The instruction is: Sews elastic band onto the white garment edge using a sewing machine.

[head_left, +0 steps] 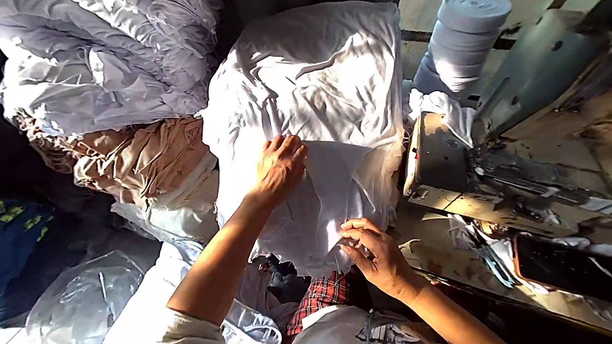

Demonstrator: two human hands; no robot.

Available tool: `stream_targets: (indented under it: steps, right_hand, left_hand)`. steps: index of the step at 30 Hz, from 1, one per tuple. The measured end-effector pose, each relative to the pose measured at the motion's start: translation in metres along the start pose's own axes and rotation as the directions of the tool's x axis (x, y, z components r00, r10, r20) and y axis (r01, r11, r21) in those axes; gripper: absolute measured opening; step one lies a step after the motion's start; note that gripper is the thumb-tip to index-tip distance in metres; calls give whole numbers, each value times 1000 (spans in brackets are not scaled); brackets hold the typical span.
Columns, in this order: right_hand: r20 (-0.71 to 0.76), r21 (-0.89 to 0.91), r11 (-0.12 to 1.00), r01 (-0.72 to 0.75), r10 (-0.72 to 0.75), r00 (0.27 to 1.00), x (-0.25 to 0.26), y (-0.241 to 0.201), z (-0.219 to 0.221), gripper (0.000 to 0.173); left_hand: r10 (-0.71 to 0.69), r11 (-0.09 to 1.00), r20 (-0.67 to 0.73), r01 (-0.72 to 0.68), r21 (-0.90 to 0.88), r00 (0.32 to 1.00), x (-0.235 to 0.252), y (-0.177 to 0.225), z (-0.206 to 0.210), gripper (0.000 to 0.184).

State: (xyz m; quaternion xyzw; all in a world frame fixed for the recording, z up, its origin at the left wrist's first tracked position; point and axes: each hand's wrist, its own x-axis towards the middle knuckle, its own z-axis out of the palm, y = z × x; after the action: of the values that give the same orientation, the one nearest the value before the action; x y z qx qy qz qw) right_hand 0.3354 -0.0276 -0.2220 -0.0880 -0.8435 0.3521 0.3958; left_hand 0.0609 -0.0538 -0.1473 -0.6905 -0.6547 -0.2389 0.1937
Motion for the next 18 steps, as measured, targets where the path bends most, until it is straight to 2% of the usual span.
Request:
stream_targets:
  steps: [3, 5, 6, 7, 9, 11, 12, 13, 14, 16, 17, 18]
  right_hand:
    - [-7, 2, 998, -57, 57, 998, 8, -4, -8, 25]
    - [-13, -6, 996, -92, 92, 996, 11, -3, -14, 27]
    - [-18, 10, 995, -100, 101, 995, 12, -1, -16, 27]
    - [-26, 36, 994, -106, 107, 994, 15, 2, -19, 25]
    - [-56, 74, 992, -99, 103, 993, 24, 8, -24, 21]
    - [-101, 62, 993, -101, 107, 989, 38, 11, -30, 18]
    - [-130, 39, 993, -111, 115, 985, 48, 12, -33, 17]
    - [-159, 10, 992, -125, 125, 979, 59, 13, -34, 16]
    - [-178, -7, 989, -151, 147, 973, 72, 14, -33, 18]
    - [-167, -14, 958, -285, 279, 946, 101, 13, -31, 30]
    - [-147, -14, 929, -370, 364, 920, 115, 14, -27, 38]
    - [-162, -35, 907, -420, 410, 898, 127, 17, -19, 47]
  left_hand:
    - [-99, 993, -139, 90, -74, 985, 21, -3, -39, 22]
    - [-185, 982, -267, 171, -77, 946, 24, -16, -74, 20]
    - [-232, 973, -276, 224, -61, 933, 22, -27, -87, 21]
    - [-277, 960, -258, 278, -35, 925, 18, -39, -95, 22]
    - [-398, 911, -133, 408, 58, 908, 8, -64, -101, 20]
    - [-559, 814, 2, 549, 189, 829, 3, -73, -100, 18]
    - [-610, 777, 23, 592, 214, 792, 6, -68, -98, 20]
    - [-591, 791, -4, 580, 194, 807, 11, -58, -94, 26]
    - [-520, 841, -41, 520, 152, 853, 20, -42, -88, 32]
    - [-249, 968, -12, 249, 37, 968, 40, -9, -62, 34]
    - [-73, 997, 56, 75, -33, 996, 52, -2, -41, 35]
    - [83, 992, 141, -69, -104, 987, 67, -2, -17, 37]
